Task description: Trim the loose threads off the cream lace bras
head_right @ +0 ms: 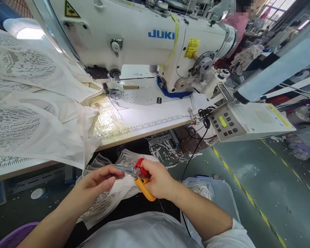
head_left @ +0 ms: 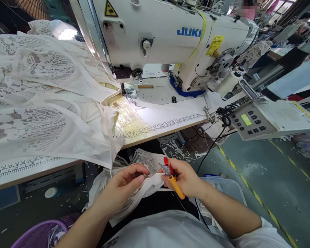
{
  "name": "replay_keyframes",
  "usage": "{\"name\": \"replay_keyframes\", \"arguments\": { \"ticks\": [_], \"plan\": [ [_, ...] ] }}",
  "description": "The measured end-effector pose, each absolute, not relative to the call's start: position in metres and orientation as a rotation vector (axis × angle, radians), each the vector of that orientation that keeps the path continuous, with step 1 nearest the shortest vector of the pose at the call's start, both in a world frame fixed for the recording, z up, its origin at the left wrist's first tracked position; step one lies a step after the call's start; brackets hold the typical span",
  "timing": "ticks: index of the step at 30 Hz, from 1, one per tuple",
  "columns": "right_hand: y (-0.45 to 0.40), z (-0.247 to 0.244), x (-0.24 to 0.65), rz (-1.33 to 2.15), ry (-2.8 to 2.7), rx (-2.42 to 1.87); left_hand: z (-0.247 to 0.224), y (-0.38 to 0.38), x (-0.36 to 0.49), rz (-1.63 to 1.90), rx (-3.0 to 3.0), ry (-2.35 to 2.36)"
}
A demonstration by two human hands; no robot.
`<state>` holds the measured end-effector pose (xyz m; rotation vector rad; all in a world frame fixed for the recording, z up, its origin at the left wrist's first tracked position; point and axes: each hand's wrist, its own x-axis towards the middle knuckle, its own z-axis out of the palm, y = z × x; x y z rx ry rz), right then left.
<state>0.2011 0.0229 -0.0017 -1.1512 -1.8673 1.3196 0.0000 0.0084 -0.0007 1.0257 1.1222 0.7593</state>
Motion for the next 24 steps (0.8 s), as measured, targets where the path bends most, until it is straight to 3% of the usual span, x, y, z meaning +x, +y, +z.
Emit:
{"name": "replay_keyframes", "arguments": {
  "ticks": [6, 24],
  "plan": [
    [0.023, -0.003, 0.202, 1.343, -1.806, -1.239, 0.005, 0.009, -0.001, 0.776, 1.243, 1.087],
    [0.024, -0.01, 0.202, 1.322, -1.775, -1.338, -0.001, 0.006, 0.015, 0.878, 0.883, 1.193]
  ]
}}
